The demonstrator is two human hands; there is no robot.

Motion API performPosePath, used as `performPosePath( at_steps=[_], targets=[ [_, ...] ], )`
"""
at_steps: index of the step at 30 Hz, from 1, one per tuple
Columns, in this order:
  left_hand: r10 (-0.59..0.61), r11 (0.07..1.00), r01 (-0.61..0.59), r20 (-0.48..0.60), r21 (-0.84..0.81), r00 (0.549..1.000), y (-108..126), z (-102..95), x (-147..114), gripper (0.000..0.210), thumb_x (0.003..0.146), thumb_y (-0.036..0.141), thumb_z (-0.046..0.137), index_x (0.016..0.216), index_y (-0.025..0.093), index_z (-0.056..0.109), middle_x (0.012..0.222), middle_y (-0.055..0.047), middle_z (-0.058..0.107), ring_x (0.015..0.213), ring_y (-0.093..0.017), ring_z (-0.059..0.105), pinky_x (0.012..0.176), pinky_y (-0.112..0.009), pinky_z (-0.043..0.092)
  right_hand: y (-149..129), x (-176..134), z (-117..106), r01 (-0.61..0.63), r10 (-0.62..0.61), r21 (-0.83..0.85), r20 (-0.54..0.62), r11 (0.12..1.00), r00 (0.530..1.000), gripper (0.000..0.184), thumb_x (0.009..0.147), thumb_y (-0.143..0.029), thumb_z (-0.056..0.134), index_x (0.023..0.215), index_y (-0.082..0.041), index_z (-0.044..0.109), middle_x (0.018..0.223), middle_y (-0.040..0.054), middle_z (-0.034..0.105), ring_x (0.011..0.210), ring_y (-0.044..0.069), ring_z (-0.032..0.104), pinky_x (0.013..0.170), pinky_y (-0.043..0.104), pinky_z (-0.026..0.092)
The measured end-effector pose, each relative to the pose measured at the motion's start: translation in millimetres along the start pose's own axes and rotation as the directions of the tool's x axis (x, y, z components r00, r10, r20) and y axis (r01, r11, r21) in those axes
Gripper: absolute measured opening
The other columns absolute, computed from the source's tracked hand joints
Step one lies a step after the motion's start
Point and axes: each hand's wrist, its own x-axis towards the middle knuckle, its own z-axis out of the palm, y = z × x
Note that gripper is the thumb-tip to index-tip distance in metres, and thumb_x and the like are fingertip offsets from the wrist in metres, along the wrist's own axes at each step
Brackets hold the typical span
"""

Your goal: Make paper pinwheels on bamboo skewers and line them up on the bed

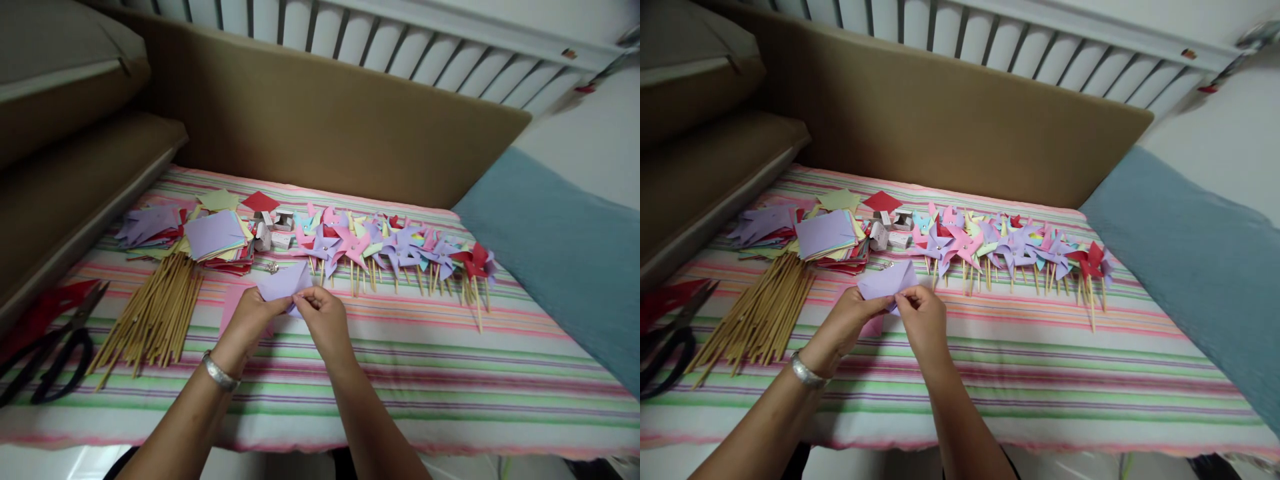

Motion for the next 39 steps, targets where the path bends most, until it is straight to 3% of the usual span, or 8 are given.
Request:
performPosePath(
  at_steps=[6, 14, 18, 22, 25, 31, 36, 39],
  targets=[
    [-0.029, 0.998, 0.023, -0.109, -0.056, 0.994, -0.6, -1.7, 4.3, 0.028, 0.052, 0.016, 0.073, 0.079, 0.011, 0.069, 0.073, -0.006, 0.07, 0.066, -0.018, 0.063, 0.066, -0.03, 0.05, 0.0, -2.0, 0.3, 0.034, -0.034, 0.014, 0.018, 0.999, 0.999, 0.015, 0.071, -0.031, 0.06, 0.07, -0.017, 0.065, 0.065, 0.0012, 0.065, 0.06, 0.015, 0.058, 0.054, 0.024, 0.044],
    [-0.051, 0.966, 0.024, -0.101, -0.256, 0.994, 6.3, -32.4, 15.8, 0.026, 0.056, 0.015, 0.072, 0.082, 0.013, 0.064, 0.075, -0.005, 0.07, 0.065, -0.017, 0.065, 0.063, -0.028, 0.051, -4.9, -6.4, -11.5, 0.325, -0.338, -0.138, -0.076, 0.935, 0.938, 0.011, 0.078, -0.021, 0.056, 0.082, -0.02, 0.066, 0.078, 0.0015, 0.062, 0.069, 0.013, 0.056, 0.06, 0.025, 0.043],
    [-0.061, 0.952, 0.039, -0.062, -0.302, 0.996, 7.6, -37.2, 17.8, 0.023, 0.058, 0.013, 0.071, 0.08, 0.013, 0.064, 0.072, -0.005, 0.07, 0.062, -0.015, 0.064, 0.062, -0.026, 0.051, 3.4, -4.8, -9.9, 0.392, -0.401, -0.114, -0.068, 0.913, 0.913, 0.02, 0.077, -0.013, 0.054, 0.094, -0.021, 0.063, 0.095, 0.0041, 0.06, 0.077, 0.013, 0.057, 0.064, 0.026, 0.046],
    [-0.069, 0.957, 0.07, 0.013, -0.281, 0.997, 8.9, -36.5, 15.6, 0.023, 0.059, 0.012, 0.069, 0.081, 0.012, 0.063, 0.076, -0.007, 0.07, 0.06, -0.015, 0.063, 0.053, -0.023, 0.047, 9.4, -1.3, -13.9, 0.426, -0.426, -0.057, 0.011, 0.903, 0.904, 0.032, 0.077, -0.012, 0.054, 0.106, -0.024, 0.059, 0.108, 0.0063, 0.057, 0.082, 0.014, 0.058, 0.069, 0.029, 0.05],
    [-0.093, 0.969, 0.1, 0.041, -0.226, 0.995, 9.5, -38.3, 14.5, 0.022, 0.06, 0.013, 0.069, 0.081, 0.013, 0.062, 0.071, -0.005, 0.069, 0.055, -0.013, 0.06, 0.049, -0.021, 0.044, 9.3, 0.1, -20.8, 0.476, -0.468, -0.056, 0.114, 0.878, 0.876, 0.027, 0.078, -0.012, 0.054, 0.099, -0.025, 0.063, 0.117, 0.0071, 0.055, 0.093, 0.017, 0.057, 0.073, 0.03, 0.05],
    [-0.126, 0.988, 0.126, 0.003, -0.086, 0.992, 13.9, -38.2, 13.5, 0.029, 0.054, 0.015, 0.071, 0.082, 0.012, 0.064, 0.065, -0.002, 0.066, 0.057, -0.012, 0.058, 0.06, -0.025, 0.045, 3.8, 0.2, -29.5, 0.492, -0.465, -0.052, 0.254, 0.869, 0.848, 0.015, 0.079, -0.015, 0.056, 0.083, -0.024, 0.068, 0.117, 0.0068, 0.055, 0.094, 0.018, 0.058, 0.084, 0.035, 0.046],
    [-0.115, 0.993, 0.115, -0.003, -0.033, 0.993, 14.0, -29.4, 12.1, 0.028, 0.05, 0.017, 0.07, 0.077, 0.012, 0.065, 0.065, -0.002, 0.066, 0.056, -0.013, 0.057, 0.057, -0.024, 0.041, 2.4, -0.4, -26.5, 0.397, -0.361, -0.098, 0.265, 0.913, 0.894, 0.01, 0.076, -0.02, 0.061, 0.079, -0.024, 0.069, 0.119, 0.0063, 0.054, 0.104, 0.021, 0.054, 0.091, 0.035, 0.042],
    [-0.113, 0.993, 0.113, 0.007, 0.025, 0.994, 10.1, -25.5, 12.1, 0.019, 0.05, 0.019, 0.071, 0.066, 0.01, 0.065, 0.057, -0.001, 0.063, 0.049, -0.011, 0.053, 0.051, -0.022, 0.036, 1.9, -0.9, -21.4, 0.344, -0.308, -0.114, 0.253, 0.932, 0.917, 0.008, 0.073, -0.019, 0.062, 0.075, -0.023, 0.069, 0.104, 0.0053, 0.059, 0.099, 0.021, 0.055, 0.088, 0.034, 0.042]
  ],
)
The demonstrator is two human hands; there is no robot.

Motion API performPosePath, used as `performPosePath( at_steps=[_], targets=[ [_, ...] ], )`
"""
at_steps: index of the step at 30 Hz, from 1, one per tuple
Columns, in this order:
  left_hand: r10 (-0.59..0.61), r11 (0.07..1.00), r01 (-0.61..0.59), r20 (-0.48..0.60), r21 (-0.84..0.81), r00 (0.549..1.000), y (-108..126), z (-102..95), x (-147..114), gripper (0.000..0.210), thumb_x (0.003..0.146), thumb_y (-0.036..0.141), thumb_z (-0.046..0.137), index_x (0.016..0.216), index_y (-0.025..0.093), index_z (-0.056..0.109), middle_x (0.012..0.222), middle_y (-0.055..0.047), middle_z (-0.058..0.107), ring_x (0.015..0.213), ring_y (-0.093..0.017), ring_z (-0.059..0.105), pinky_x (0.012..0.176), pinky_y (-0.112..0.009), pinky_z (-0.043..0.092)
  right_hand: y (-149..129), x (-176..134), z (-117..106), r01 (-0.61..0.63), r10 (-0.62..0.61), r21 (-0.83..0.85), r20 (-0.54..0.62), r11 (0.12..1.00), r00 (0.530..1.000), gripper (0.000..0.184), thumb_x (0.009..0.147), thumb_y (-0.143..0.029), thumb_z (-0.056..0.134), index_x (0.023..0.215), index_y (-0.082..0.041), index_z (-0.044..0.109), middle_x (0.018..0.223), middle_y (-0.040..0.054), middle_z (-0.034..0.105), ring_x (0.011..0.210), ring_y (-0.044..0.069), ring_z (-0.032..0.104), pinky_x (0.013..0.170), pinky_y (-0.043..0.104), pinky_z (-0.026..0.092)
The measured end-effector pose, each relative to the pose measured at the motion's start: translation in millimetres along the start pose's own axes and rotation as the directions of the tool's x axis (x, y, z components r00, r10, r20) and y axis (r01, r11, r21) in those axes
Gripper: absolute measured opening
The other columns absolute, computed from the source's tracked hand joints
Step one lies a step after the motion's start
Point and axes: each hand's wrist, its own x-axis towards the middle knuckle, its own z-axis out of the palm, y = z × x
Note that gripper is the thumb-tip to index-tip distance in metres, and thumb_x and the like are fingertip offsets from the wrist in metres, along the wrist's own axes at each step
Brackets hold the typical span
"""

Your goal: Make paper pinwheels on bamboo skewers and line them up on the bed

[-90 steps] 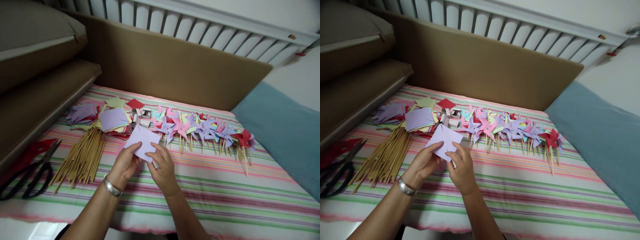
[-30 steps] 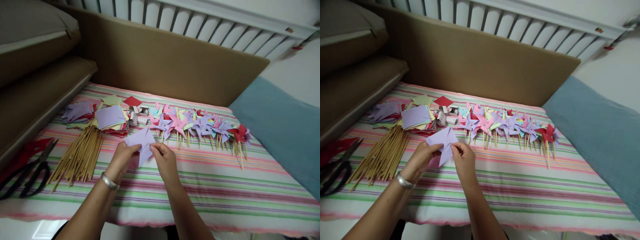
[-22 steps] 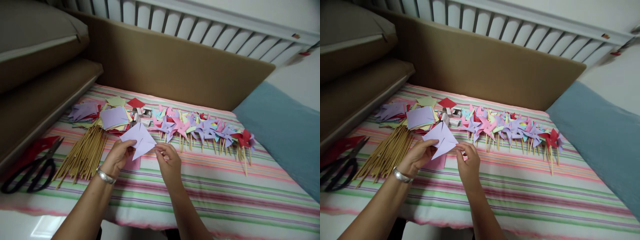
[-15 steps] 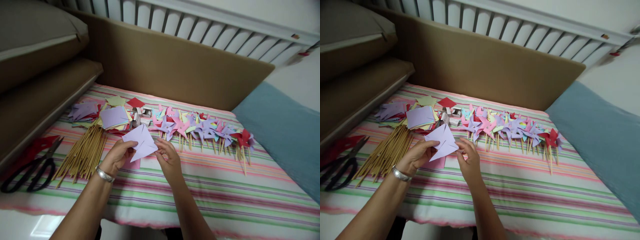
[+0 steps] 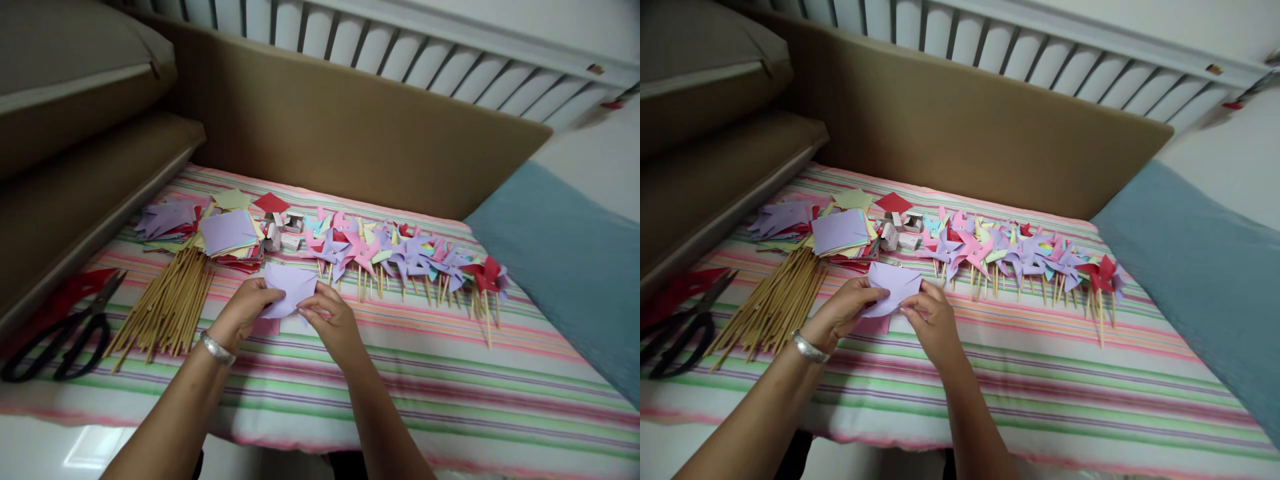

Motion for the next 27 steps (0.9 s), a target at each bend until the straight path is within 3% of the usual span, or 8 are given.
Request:
performPosePath(
  at_steps=[3, 8, 16, 21, 27],
  targets=[
    [-0.001, 1.0, 0.001, 0.004, 0.023, 1.0, -3.7, 1.3, 1.0, 0.017, 0.051, 0.022, 0.071, 0.06, 0.01, 0.064, 0.051, 0.001, 0.06, 0.045, -0.009, 0.049, 0.048, -0.021, 0.033, -0.6, 1.2, 4.4, -0.043, 0.043, 0.031, 0.005, 0.999, 0.999, 0.006, 0.072, -0.02, 0.063, 0.071, -0.022, 0.068, 0.083, 0.0024, 0.059, 0.081, 0.017, 0.058, 0.075, 0.029, 0.045],
    [0.011, 1.0, -0.01, 0.041, -0.017, 0.999, -3.9, 2.4, 0.5, 0.02, 0.053, 0.023, 0.073, 0.066, 0.01, 0.066, 0.059, -0.002, 0.065, 0.053, -0.011, 0.055, 0.054, -0.021, 0.04, 0.9, 2.3, 6.1, -0.178, 0.179, 0.135, 0.008, 0.975, 0.984, 0.008, 0.071, -0.026, 0.062, 0.07, -0.019, 0.067, 0.071, -0.0001, 0.059, 0.065, 0.014, 0.054, 0.061, 0.024, 0.043],
    [-0.058, 0.998, 0.059, 0.102, -0.01, 0.993, -2.5, 4.8, -3.4, 0.024, 0.057, 0.029, 0.074, 0.072, 0.011, 0.066, 0.06, -0.005, 0.068, 0.049, -0.014, 0.058, 0.047, -0.023, 0.042, 2.0, 1.7, 10.3, -0.239, 0.255, 0.275, -0.025, 0.931, 0.967, 0.02, 0.076, -0.035, 0.057, 0.08, -0.019, 0.069, 0.069, 0.0, 0.062, 0.067, 0.014, 0.053, 0.06, 0.024, 0.041],
    [-0.066, 0.997, 0.069, 0.11, -0.025, 0.992, -1.3, 7.2, -4.7, 0.026, 0.057, 0.031, 0.075, 0.072, 0.011, 0.067, 0.058, -0.004, 0.067, 0.048, -0.014, 0.058, 0.048, -0.024, 0.043, 4.7, 1.6, 17.3, -0.289, 0.326, 0.309, -0.073, 0.906, 0.942, 0.023, 0.067, -0.03, 0.065, 0.088, -0.02, 0.066, 0.053, -0.0062, 0.047, 0.05, 0.009, 0.041, 0.049, 0.021, 0.034],
    [-0.056, 0.998, 0.058, 0.122, -0.019, 0.991, -2.9, 11.6, -6.4, 0.025, 0.055, 0.033, 0.076, 0.066, 0.012, 0.066, 0.055, -0.003, 0.066, 0.046, -0.013, 0.057, 0.045, -0.022, 0.041, 1.2, 3.0, 18.9, -0.329, 0.366, 0.229, -0.142, 0.916, 0.92, 0.017, 0.063, -0.03, 0.067, 0.076, -0.019, 0.065, 0.052, -0.006, 0.045, 0.048, 0.01, 0.04, 0.047, 0.022, 0.033]
  ],
)
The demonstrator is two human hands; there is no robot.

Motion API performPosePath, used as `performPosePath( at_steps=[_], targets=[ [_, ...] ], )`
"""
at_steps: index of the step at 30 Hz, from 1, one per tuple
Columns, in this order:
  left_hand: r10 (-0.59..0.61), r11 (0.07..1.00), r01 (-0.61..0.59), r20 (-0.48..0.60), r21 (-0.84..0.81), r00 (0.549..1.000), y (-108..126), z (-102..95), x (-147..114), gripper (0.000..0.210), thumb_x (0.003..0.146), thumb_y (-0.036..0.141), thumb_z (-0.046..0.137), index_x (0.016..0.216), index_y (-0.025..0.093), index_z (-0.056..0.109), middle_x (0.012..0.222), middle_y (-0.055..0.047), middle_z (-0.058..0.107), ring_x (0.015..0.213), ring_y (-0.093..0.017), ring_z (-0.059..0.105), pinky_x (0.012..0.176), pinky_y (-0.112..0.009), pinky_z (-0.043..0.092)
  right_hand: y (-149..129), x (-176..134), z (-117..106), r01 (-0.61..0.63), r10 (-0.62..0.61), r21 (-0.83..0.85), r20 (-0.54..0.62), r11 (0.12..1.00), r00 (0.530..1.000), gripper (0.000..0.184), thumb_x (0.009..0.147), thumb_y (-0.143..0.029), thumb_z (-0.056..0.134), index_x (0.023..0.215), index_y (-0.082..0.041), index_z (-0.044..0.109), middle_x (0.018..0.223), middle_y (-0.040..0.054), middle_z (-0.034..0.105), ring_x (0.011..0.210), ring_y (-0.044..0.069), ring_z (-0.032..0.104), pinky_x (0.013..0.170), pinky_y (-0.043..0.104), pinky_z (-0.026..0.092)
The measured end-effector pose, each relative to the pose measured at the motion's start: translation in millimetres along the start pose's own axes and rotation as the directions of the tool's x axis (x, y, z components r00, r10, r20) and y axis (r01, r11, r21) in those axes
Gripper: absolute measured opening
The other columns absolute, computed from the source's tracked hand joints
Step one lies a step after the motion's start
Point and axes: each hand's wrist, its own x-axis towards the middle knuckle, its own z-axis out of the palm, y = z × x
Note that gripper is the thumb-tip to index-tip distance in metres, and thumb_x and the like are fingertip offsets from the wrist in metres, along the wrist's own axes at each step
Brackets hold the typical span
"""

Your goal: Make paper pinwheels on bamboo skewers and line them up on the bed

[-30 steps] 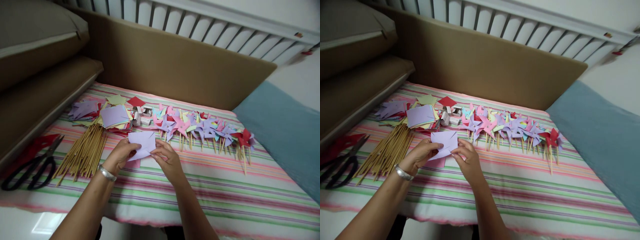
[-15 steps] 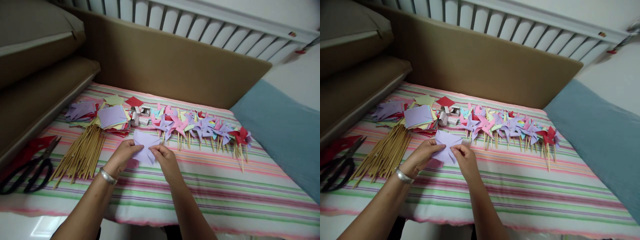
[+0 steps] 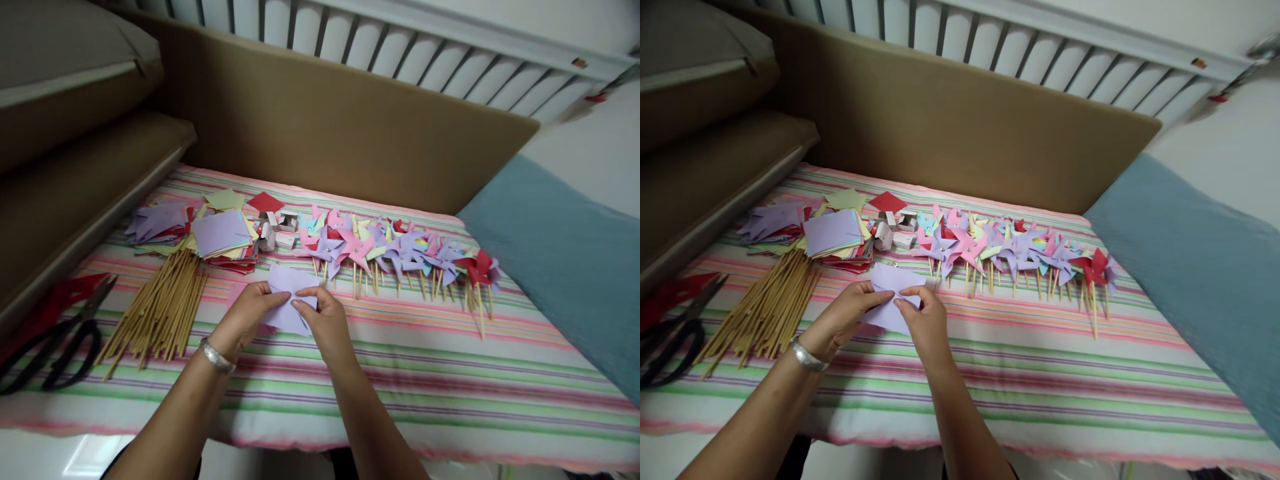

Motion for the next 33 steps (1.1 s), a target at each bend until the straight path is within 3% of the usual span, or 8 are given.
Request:
performPosePath(
  at_steps=[5, 11, 14, 18, 24, 33],
  targets=[
    [-0.036, 0.998, 0.037, -0.026, 0.045, 0.999, -1.9, 0.4, -0.5, 0.025, 0.055, 0.032, 0.075, 0.069, 0.013, 0.067, 0.056, -0.002, 0.065, 0.047, -0.013, 0.057, 0.046, -0.022, 0.041, -1.6, 1.8, 1.6, -0.004, 0.003, -0.033, -0.032, 0.999, 0.999, 0.014, 0.063, -0.032, 0.065, 0.068, -0.019, 0.064, 0.053, -0.0047, 0.05, 0.049, 0.011, 0.042, 0.049, 0.023, 0.035],
    [0.015, 1.0, -0.013, -0.07, 0.023, 0.997, -1.6, -7.4, 3.0, 0.024, 0.051, 0.026, 0.075, 0.068, 0.011, 0.066, 0.057, -0.003, 0.066, 0.049, -0.015, 0.058, 0.05, -0.025, 0.044, -1.5, 0.5, 3.6, 0.066, -0.07, -0.111, -0.034, 0.992, 0.997, 0.013, 0.069, -0.031, 0.062, 0.073, -0.019, 0.065, 0.054, -0.0041, 0.051, 0.051, 0.012, 0.045, 0.05, 0.024, 0.038],
    [0.029, 1.0, -0.029, -0.113, 0.003, 0.993, 2.1, -16.0, 5.6, 0.021, 0.051, 0.025, 0.074, 0.065, 0.011, 0.065, 0.055, -0.004, 0.066, 0.049, -0.015, 0.058, 0.052, -0.025, 0.044, -2.3, -3.1, 0.9, 0.249, -0.246, -0.147, 0.037, 0.957, 0.969, 0.015, 0.075, -0.028, 0.058, 0.085, -0.021, 0.067, 0.08, 0.0024, 0.061, 0.069, 0.015, 0.056, 0.063, 0.026, 0.045],
    [0.044, 0.998, -0.051, -0.154, -0.04, 0.987, 8.9, -24.7, 7.0, 0.021, 0.049, 0.022, 0.074, 0.064, 0.009, 0.066, 0.058, -0.006, 0.067, 0.05, -0.015, 0.058, 0.054, -0.025, 0.043, -2.1, -6.3, -4.7, 0.423, -0.396, -0.191, 0.167, 0.886, 0.903, 0.021, 0.081, -0.022, 0.053, 0.096, -0.026, 0.067, 0.112, 0.0066, 0.057, 0.101, 0.02, 0.055, 0.085, 0.032, 0.045],
    [0.042, 0.997, -0.053, -0.189, -0.051, 0.981, 12.8, -27.8, 5.9, 0.023, 0.047, 0.021, 0.074, 0.064, 0.009, 0.066, 0.054, -0.004, 0.065, 0.051, -0.015, 0.058, 0.054, -0.025, 0.043, -2.7, -5.1, -9.0, 0.488, -0.414, -0.197, 0.323, 0.85, 0.851, 0.031, 0.082, -0.012, 0.045, 0.098, -0.026, 0.066, 0.119, 0.006, 0.054, 0.111, 0.019, 0.051, 0.094, 0.035, 0.041],
    [0.04, 0.998, -0.049, -0.185, -0.044, 0.982, 12.3, -27.9, 6.3, 0.021, 0.048, 0.021, 0.073, 0.063, 0.008, 0.066, 0.059, -0.006, 0.067, 0.051, -0.015, 0.058, 0.052, -0.024, 0.042, -4.3, -5.3, -8.6, 0.464, -0.382, -0.227, 0.326, 0.856, 0.865, 0.027, 0.074, -0.01, 0.054, 0.091, -0.026, 0.067, 0.119, 0.0053, 0.055, 0.113, 0.02, 0.05, 0.097, 0.037, 0.038]
  ],
)
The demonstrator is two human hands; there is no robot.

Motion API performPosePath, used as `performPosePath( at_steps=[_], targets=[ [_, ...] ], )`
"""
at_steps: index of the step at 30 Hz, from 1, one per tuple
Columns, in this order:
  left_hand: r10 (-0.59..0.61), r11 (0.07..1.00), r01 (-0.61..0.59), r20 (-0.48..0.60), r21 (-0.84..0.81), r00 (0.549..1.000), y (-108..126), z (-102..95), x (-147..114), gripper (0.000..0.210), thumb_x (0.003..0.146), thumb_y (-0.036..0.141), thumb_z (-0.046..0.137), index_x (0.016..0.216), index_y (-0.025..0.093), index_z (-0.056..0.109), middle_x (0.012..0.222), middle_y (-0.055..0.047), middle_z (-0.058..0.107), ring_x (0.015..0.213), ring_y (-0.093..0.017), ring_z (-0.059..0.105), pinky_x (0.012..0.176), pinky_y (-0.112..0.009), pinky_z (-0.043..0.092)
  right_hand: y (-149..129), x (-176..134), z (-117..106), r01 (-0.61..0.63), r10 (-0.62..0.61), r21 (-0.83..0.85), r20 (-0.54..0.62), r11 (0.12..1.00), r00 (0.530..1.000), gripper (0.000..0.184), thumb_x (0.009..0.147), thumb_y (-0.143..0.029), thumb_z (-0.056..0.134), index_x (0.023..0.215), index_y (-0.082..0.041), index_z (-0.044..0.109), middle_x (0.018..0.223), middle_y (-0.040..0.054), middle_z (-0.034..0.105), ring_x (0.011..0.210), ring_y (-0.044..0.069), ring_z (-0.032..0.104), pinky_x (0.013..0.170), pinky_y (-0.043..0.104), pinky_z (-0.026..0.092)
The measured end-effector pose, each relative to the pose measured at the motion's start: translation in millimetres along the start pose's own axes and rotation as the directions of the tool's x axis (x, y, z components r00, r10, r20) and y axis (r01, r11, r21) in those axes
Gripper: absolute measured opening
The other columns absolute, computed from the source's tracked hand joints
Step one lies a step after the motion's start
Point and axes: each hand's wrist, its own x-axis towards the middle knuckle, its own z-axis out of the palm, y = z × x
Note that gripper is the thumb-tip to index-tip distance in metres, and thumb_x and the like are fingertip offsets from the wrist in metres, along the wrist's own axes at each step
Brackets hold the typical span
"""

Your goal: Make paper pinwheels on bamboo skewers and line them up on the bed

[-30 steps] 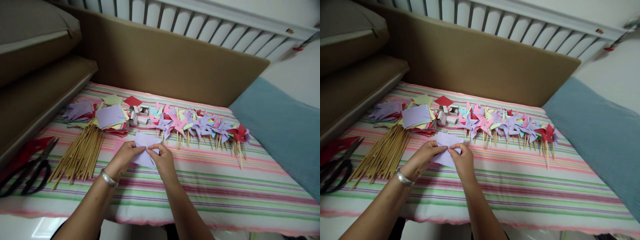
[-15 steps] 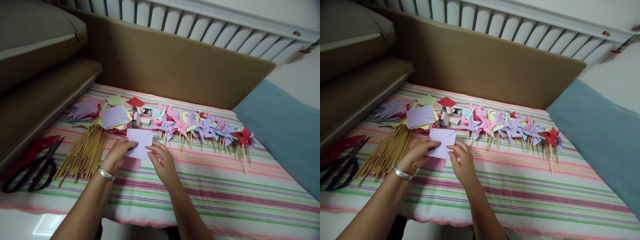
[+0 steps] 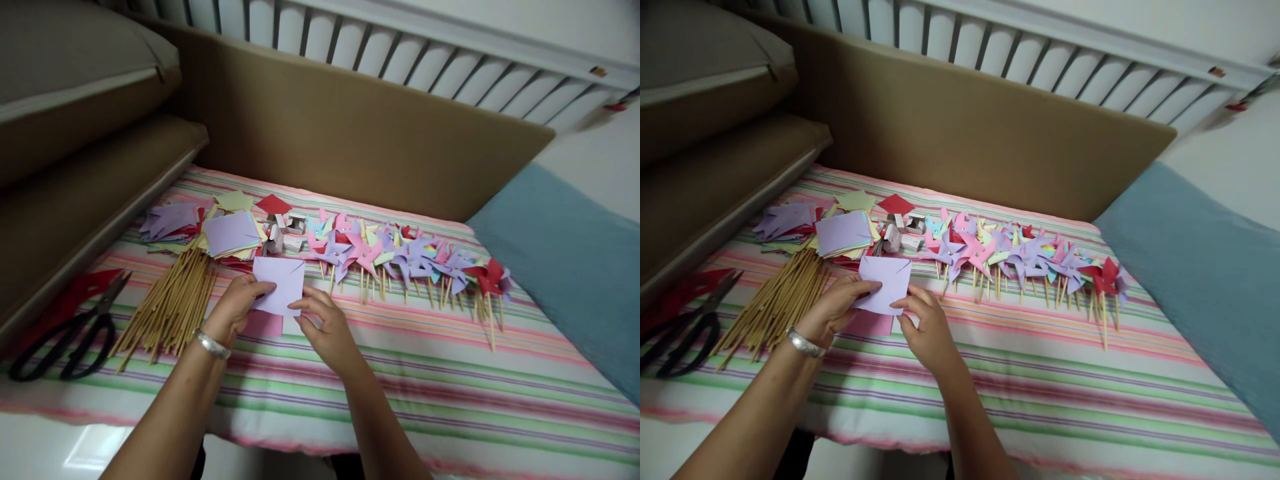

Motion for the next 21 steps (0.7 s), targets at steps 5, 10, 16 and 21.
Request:
performPosePath(
  at_steps=[5, 10, 16, 21],
  targets=[
    [0.001, 1.0, 0.0, -0.013, 0.01, 1.0, 0.5, 2.0, -0.6, 0.022, 0.047, 0.022, 0.074, 0.063, 0.008, 0.065, 0.058, -0.006, 0.067, 0.05, -0.015, 0.057, 0.053, -0.024, 0.042, -1.7, -1.4, -1.9, -0.013, 0.013, -0.015, 0.001, 1.0, 1.0, 0.022, 0.075, -0.017, 0.059, 0.094, -0.027, 0.066, 0.119, 0.0061, 0.055, 0.112, 0.022, 0.051, 0.096, 0.038, 0.039],
    [-0.001, 1.0, 0.001, -0.002, 0.013, 1.0, -0.2, 1.4, 0.4, 0.025, 0.047, 0.022, 0.074, 0.066, 0.008, 0.066, 0.056, -0.005, 0.066, 0.053, -0.016, 0.059, 0.056, -0.026, 0.044, 3.2, -2.3, -1.3, -0.039, 0.039, -0.003, -0.047, 0.999, 0.998, 0.021, 0.083, -0.027, 0.053, 0.099, -0.027, 0.066, 0.12, 0.0079, 0.054, 0.115, 0.022, 0.049, 0.097, 0.038, 0.039],
    [-0.004, 1.0, 0.003, 0.022, 0.004, 1.0, -2.0, 0.8, 1.0, 0.022, 0.049, 0.022, 0.073, 0.065, 0.009, 0.065, 0.058, -0.005, 0.066, 0.051, -0.014, 0.058, 0.054, -0.025, 0.043, 11.2, -3.0, 2.9, -0.05, 0.05, 0.002, -0.047, 0.999, 0.998, 0.029, 0.081, -0.017, 0.051, 0.101, -0.031, 0.065, 0.122, 0.0059, 0.051, 0.114, 0.02, 0.05, 0.095, 0.037, 0.041],
    [-0.003, 1.0, 0.003, 0.048, 0.006, 0.999, -2.0, 2.3, -0.4, 0.02, 0.051, 0.023, 0.072, 0.063, 0.009, 0.065, 0.057, -0.005, 0.066, 0.049, -0.013, 0.056, 0.05, -0.024, 0.043, 7.7, -1.4, 2.8, -0.07, 0.073, 0.052, -0.065, 0.996, 0.995, 0.022, 0.075, -0.014, 0.058, 0.088, -0.027, 0.07, 0.122, 0.0059, 0.053, 0.113, 0.022, 0.05, 0.098, 0.04, 0.037]
  ],
)
